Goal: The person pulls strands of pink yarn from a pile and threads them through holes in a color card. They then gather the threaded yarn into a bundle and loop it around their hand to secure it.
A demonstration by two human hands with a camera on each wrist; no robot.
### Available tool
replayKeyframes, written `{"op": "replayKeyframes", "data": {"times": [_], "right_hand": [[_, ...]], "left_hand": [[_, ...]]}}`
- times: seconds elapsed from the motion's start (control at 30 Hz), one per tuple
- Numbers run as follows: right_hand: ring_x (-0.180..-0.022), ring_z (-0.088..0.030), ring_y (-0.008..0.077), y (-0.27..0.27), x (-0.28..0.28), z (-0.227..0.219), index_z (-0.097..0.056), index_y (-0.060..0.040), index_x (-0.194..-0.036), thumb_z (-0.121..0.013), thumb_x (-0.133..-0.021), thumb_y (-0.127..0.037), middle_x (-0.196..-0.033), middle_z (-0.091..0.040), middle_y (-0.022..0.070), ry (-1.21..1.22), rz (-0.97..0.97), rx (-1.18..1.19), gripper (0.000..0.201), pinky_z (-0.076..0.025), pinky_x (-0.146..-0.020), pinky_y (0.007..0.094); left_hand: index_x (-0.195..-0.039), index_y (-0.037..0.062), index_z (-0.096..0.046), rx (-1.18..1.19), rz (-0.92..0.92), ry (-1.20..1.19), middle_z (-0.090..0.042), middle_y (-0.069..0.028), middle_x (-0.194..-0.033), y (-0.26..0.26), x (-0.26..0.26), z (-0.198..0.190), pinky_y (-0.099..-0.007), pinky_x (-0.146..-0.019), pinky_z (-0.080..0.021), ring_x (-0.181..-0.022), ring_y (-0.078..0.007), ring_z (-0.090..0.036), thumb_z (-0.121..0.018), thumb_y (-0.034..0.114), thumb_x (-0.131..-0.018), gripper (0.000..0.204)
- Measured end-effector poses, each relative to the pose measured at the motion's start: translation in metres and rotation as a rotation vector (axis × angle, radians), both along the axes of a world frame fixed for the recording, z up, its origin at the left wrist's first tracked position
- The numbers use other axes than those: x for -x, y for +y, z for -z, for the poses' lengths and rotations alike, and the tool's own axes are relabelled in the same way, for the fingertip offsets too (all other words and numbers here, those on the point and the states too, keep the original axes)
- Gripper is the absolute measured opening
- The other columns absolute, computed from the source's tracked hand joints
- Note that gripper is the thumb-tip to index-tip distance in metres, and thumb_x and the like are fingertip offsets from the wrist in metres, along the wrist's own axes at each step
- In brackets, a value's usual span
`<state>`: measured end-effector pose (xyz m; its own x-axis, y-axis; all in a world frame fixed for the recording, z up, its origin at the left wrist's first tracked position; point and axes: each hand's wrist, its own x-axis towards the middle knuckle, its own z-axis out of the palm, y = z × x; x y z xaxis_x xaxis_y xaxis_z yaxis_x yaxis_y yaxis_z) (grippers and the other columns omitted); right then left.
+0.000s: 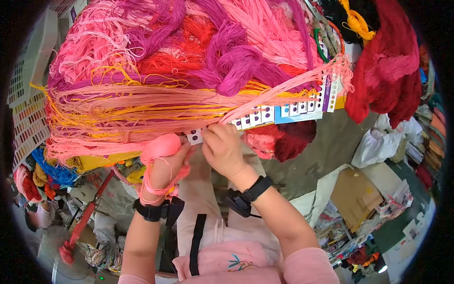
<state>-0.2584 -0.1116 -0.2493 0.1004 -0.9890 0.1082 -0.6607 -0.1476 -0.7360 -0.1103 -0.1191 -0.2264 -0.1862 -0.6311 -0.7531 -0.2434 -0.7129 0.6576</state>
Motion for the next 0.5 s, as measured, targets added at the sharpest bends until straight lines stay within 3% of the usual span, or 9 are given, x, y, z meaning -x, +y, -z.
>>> {"op": "replayKeyframes", "data": {"times": [0.07,0.17,0.23,0.3,0.37,0.5], "right_hand": [[-0.07,-0.046,0.025,0.007,-0.005,-0.006,-0.056,-0.0044,-0.078,-0.055,-0.056,-0.002,-0.078,-0.05,0.008,0.038,-0.028,-0.022,0.022,-0.036,-0.064,0.0326],[-0.071,-0.047,0.0253,0.007,-0.006,-0.011,-0.056,-0.004,-0.08,-0.054,-0.057,-0.003,-0.08,-0.05,0.009,0.057,-0.09,-0.037,0.024,-0.036,-0.065,0.0332],[-0.071,-0.047,0.0256,0.009,-0.001,-0.01,-0.056,-0.0037,-0.081,-0.053,-0.057,-0.003,-0.081,-0.05,0.0094,0.047,-0.118,-0.048,0.024,-0.037,-0.065,0.0335],[-0.073,-0.048,0.0262,0.005,0.003,-0.004,-0.056,-0.0033,-0.081,-0.053,-0.057,-0.002,-0.082,-0.05,0.0095,-0.178,-0.127,-0.18,0.024,-0.037,-0.066,0.034],[-0.074,-0.048,0.0264,0.005,0.003,0.005,-0.056,-0.0032,-0.08,-0.053,-0.057,-0.002,-0.082,-0.05,0.0095,-0.203,-0.107,-0.205,0.024,-0.038,-0.066,0.0341],[-0.07,-0.05,0.0255,0.002,0.003,0.004,-0.057,-0.0038,-0.08,-0.05,-0.056,0.005,-0.084,-0.051,0.0107,-0.168,-0.118,-0.179,0.027,-0.041,-0.06,0.0321]], "left_hand": [[-0.075,0.0016,-0.053,-0.135,-0.221,0.151,-0.046,0.0,-0.052,0.0,0.0,-0.001,-0.0207,-0.043,-0.033,-0.047,-0.0074,-0.042,-0.046,0.009,-0.079,0.011],[-0.076,0.0017,-0.053,-0.13,-0.282,0.22,-0.046,0.0001,-0.052,0.005,0.004,0.013,-0.0205,-0.043,-0.033,-0.045,-0.0076,-0.041,-0.045,0.008,-0.079,0.01],[-0.077,0.002,-0.053,-0.147,-0.272,0.204,-0.046,0.0002,-0.053,0.003,0.008,0.01,-0.0204,-0.043,-0.033,-0.045,-0.0075,-0.041,-0.045,0.007,-0.079,0.01],[-0.077,0.0022,-0.053,-0.157,-0.265,0.187,-0.046,0.0002,-0.054,0.005,0.009,0.012,-0.0203,-0.043,-0.034,-0.045,-0.0073,-0.041,-0.045,0.007,-0.079,0.009],[-0.077,0.0024,-0.053,0.022,-0.153,0.086,-0.047,0.0008,-0.055,0.009,0.007,0.018,-0.02,-0.043,-0.033,-0.046,-0.007,-0.041,-0.045,0.008,-0.08,0.01],[-0.079,0.0035,-0.053,0.008,-0.25,0.166,-0.048,0.0005,-0.059,0.007,-0.008,0.001,-0.0189,-0.041,-0.031,-0.044,-0.0061,-0.039,-0.047,0.01,-0.081,0.009]]}}
